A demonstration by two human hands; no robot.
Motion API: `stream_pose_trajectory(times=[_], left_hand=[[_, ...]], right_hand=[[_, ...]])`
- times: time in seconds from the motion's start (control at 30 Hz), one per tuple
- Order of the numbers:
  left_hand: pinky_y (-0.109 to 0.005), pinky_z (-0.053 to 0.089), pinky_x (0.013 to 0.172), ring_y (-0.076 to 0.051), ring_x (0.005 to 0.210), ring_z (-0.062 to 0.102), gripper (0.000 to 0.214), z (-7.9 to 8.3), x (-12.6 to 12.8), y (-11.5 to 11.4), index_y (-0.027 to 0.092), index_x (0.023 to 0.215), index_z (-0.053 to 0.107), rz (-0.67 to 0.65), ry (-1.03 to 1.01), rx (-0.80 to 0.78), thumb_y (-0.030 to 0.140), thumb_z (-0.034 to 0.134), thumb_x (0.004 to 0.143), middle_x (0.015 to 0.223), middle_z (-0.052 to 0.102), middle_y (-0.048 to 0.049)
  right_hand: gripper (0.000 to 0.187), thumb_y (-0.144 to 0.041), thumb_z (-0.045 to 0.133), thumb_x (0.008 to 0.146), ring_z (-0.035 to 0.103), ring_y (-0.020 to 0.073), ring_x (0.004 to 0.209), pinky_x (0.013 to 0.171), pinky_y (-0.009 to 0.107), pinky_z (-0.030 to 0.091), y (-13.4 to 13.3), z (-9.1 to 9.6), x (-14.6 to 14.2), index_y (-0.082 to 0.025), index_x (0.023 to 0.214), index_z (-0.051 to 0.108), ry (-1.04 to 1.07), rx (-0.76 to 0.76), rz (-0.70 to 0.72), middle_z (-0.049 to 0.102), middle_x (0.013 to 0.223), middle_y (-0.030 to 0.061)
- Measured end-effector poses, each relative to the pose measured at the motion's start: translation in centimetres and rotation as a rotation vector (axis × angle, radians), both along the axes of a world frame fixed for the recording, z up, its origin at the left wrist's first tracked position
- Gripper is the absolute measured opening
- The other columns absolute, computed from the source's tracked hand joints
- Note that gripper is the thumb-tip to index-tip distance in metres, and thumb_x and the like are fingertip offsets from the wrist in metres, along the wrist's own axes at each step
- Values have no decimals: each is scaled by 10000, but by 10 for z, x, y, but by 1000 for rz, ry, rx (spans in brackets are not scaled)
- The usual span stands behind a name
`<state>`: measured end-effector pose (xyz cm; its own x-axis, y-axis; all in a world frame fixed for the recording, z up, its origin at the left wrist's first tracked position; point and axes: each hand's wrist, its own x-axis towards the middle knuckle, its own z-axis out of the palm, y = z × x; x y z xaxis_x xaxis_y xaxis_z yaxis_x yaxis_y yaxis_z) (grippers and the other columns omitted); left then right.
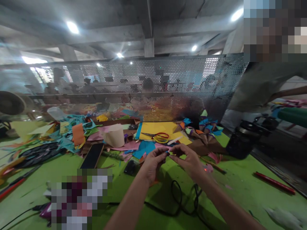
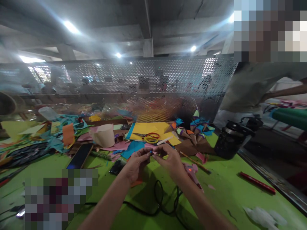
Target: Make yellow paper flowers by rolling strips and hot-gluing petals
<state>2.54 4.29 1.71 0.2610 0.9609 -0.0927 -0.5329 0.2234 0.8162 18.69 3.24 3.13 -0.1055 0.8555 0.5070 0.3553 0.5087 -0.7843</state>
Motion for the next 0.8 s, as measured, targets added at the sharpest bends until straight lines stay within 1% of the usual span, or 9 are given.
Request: stream_pose_trajectory(times=[0.07,0.13,0.23,0.33,0.43,0.5,0.57,0.7,0.8], left_hand=[[-154,375,594,-42,595,498,430,-1,0,0,154,904,763,-22,3,19,276,914,519,768,674,-12],[-154,374,593,-40,590,491,427,-2,0,0,142,905,766,-24,27,35,289,911,531,759,673,-16],[-164,364,575,-44,565,476,394,-3,0,-1,126,825,747,24,87,36,351,903,542,696,646,-3],[-175,328,532,-46,527,441,385,-3,1,0,126,717,688,64,121,40,441,866,586,617,589,21],[-190,307,507,-56,511,420,440,-3,1,1,137,626,600,112,148,57,524,811,632,564,525,37],[-197,301,498,-60,503,403,474,-2,1,1,145,604,560,142,167,74,567,768,664,550,489,45],[-196,299,500,-59,505,396,468,0,1,1,145,621,562,158,172,100,564,766,665,558,485,49],[-185,317,535,-57,543,435,417,4,0,1,137,699,620,151,159,132,457,856,574,620,552,40],[-189,324,545,-59,547,450,418,4,-1,0,139,712,633,151,159,130,455,860,560,633,574,33]], right_hand=[[127,-299,681,779,614,177,737,680,289,510,0,1,0,-211,870,662,4,-4,0,670,821,26],[123,-302,689,770,607,176,727,669,289,506,0,2,0,-212,849,660,7,-8,-5,668,815,26],[129,-316,685,777,604,173,714,653,285,503,0,3,1,-214,852,661,13,-20,-11,667,807,21],[148,-345,676,791,612,178,732,659,286,505,-1,5,1,-214,859,660,22,-31,-17,670,814,24],[165,-363,677,788,615,183,743,665,291,505,-3,7,1,-210,851,664,27,-42,-22,673,809,29],[170,-369,672,788,612,181,729,656,291,504,-4,9,0,-208,841,668,28,-49,-24,673,795,29],[173,-372,668,785,607,176,710,645,287,501,-5,10,0,-206,829,670,32,-54,-28,670,779,25],[172,-370,669,781,593,164,671,612,275,487,-5,11,0,-202,816,666,42,-52,-32,660,756,15],[161,-364,666,792,592,164,675,618,276,482,-5,11,-1,-205,817,667,41,-40,-25,661,760,13]])
